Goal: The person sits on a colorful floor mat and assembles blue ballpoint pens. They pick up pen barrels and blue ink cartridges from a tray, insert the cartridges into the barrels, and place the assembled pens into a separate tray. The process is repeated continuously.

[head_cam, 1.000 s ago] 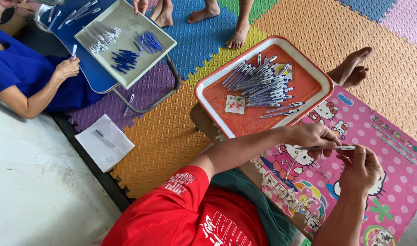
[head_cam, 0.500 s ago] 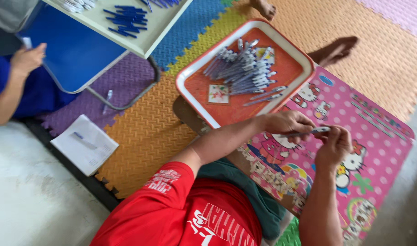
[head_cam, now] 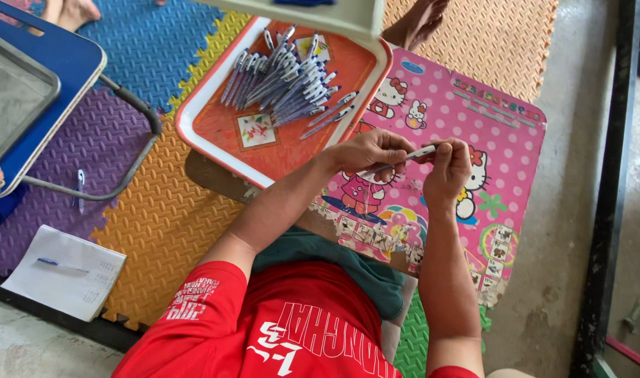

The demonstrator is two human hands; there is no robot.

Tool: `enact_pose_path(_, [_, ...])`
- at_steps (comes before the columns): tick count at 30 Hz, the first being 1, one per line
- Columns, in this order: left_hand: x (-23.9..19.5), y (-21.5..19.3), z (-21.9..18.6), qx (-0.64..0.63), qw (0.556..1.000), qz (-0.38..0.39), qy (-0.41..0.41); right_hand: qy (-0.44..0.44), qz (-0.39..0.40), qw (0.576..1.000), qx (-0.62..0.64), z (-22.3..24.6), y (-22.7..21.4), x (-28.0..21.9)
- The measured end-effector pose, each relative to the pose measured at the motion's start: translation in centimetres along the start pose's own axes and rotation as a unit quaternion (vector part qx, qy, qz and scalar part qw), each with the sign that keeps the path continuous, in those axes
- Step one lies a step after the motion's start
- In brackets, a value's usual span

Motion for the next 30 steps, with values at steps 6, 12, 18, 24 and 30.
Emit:
enact_pose_path(6, [-0.3,-0.1,-0.4,0.005,1.0,0.006,-0.02,-0.001,-0.007,1.0,0.031,-1.0,-0.4,-0.3])
enact_pose_path(12, [-0.3,-0.5,-0.2,0.011,1.0,0.016,-0.022,0.005,0.0,1.0,0.028,0.7,0.5,0.1])
enact_pose_path(18, [-0.5,-0.9,-0.4,0.019,0.999,0.033,-0.021,-0.045,0.02,0.999,0.023,0.7,-0.5,0.3])
enact_pose_path(24, [-1.1,-0.9,-1.0,0.021,0.998,0.057,-0.029,-0.076,0.015,0.997,0.008,1.8,-1.1,0.0])
enact_pose_path(30, [-1.5,-0.1,-2.2,0.025,0.998,0.056,-0.031,-0.071,0.012,0.996,0.05,0.7,-1.2,-0.5])
Point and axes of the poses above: each hand's wrist, its own x-axis towards the middle knuckle, its own y-axis out of the palm, z = x × y, the point moved 4 cm from there along x, towards the middle knuckle, and after that the axes turned 10 degrees about x, right-handed, at the moved point
